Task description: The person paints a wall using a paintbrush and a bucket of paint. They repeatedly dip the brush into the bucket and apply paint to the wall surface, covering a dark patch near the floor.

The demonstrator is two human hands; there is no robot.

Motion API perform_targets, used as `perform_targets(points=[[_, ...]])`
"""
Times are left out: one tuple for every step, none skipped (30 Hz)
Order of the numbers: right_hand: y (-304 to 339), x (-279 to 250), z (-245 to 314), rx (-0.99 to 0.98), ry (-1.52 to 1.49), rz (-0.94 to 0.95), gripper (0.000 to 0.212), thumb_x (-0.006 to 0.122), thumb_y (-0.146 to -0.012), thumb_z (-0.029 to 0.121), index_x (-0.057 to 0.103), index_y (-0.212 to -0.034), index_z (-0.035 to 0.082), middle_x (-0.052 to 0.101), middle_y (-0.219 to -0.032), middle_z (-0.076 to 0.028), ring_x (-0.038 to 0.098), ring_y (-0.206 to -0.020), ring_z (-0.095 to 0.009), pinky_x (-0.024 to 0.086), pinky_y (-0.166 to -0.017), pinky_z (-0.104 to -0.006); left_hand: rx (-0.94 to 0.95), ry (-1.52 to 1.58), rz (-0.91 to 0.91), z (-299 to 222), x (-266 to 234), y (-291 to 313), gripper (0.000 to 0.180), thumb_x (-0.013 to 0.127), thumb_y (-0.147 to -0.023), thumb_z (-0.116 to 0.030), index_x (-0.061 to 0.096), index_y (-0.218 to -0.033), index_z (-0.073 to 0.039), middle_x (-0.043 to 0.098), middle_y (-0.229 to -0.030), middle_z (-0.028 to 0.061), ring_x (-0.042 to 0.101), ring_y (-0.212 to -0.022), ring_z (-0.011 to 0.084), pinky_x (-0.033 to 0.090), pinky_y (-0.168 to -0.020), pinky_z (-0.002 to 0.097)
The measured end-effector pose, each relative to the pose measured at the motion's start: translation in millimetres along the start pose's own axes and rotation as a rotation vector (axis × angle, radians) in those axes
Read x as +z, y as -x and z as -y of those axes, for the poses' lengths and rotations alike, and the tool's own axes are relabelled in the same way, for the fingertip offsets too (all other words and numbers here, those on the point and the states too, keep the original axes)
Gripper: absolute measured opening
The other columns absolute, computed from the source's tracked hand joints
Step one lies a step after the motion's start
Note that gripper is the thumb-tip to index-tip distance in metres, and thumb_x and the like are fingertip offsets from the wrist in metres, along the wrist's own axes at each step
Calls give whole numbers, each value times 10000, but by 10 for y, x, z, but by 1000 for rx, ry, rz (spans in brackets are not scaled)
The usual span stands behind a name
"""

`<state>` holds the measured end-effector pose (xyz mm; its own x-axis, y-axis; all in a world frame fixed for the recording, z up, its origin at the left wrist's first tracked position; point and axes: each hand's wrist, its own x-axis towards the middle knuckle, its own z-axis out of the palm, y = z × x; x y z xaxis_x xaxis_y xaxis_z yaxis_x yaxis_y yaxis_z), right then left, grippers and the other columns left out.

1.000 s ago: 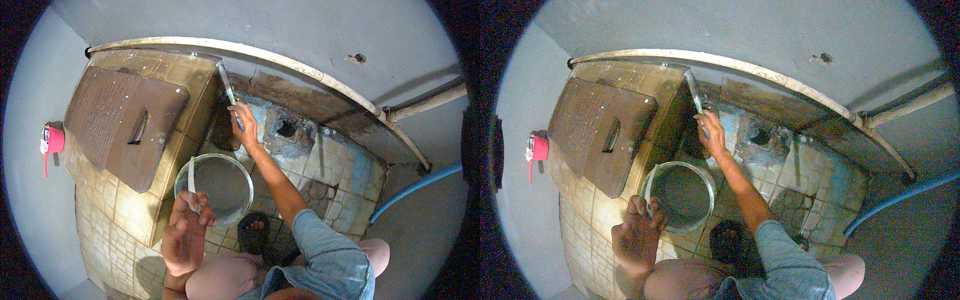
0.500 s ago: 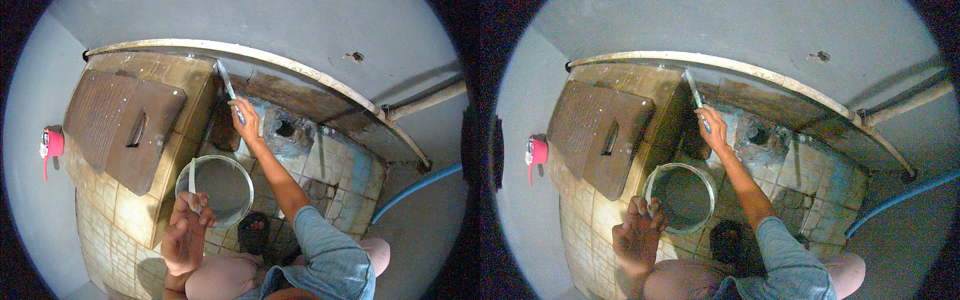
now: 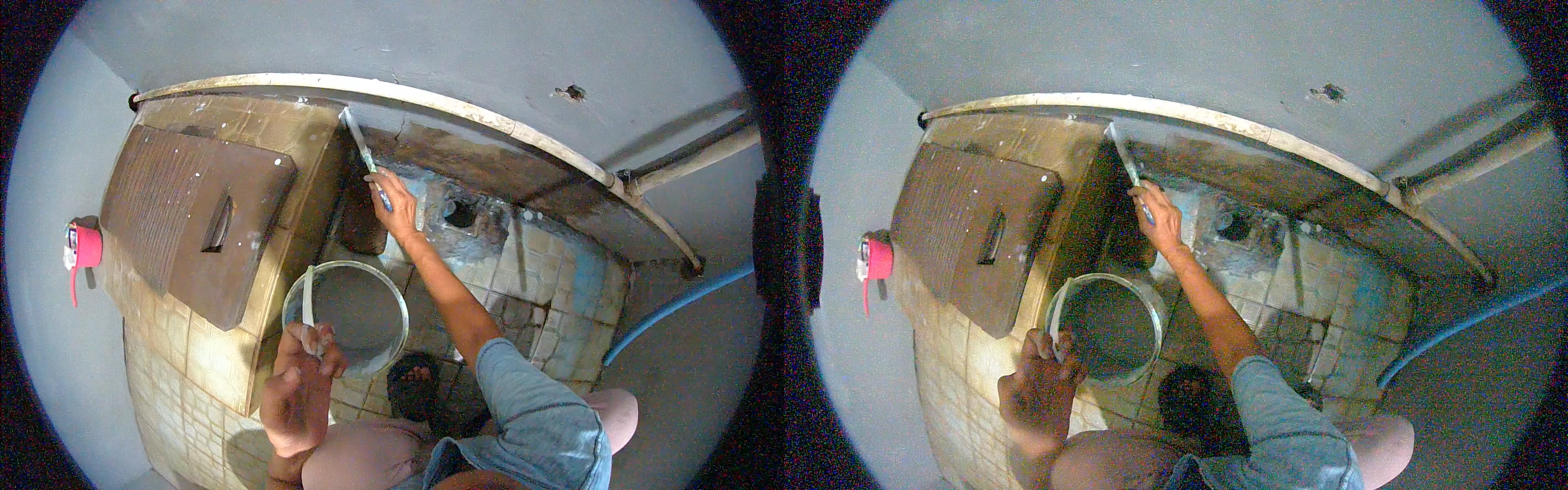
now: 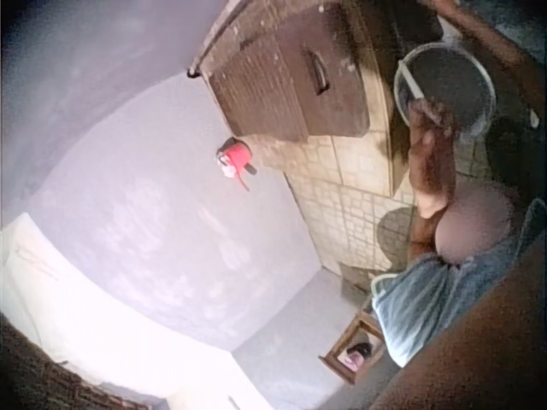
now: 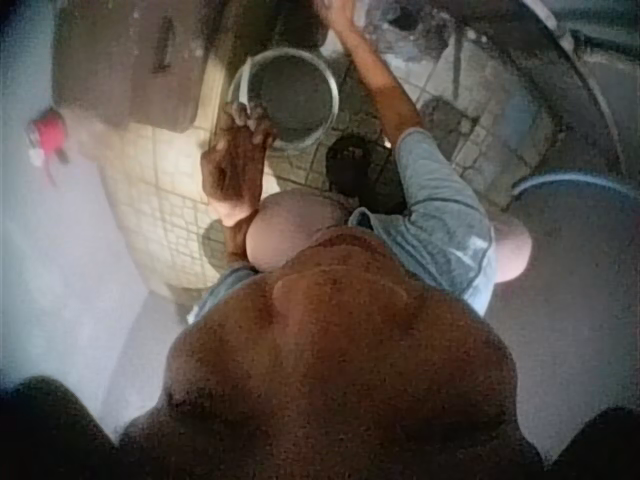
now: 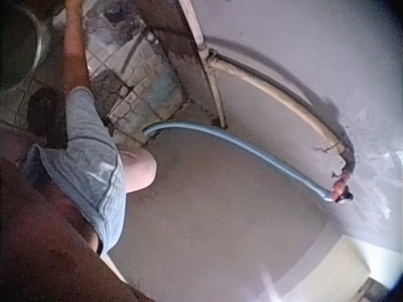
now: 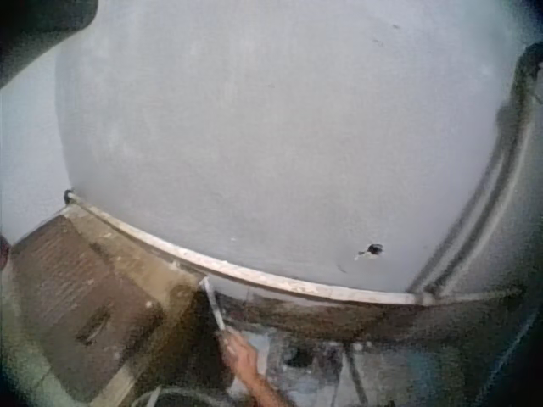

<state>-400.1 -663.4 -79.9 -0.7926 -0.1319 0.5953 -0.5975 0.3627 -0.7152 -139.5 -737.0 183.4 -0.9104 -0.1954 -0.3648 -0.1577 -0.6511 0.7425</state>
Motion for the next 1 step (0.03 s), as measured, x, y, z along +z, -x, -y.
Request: perform_targets(points=[[35, 8, -35, 3, 26, 0, 173, 613, -891, 94, 648, -1060, 108, 646, -1120, -157, 632, -1054, -323, 509, -873, -411, -9, -1, 5, 5, -16, 0, 448, 609, -757, -412, 453, -1046, -106, 463, -1112, 54, 391, -828, 144, 310, -810, 314]])
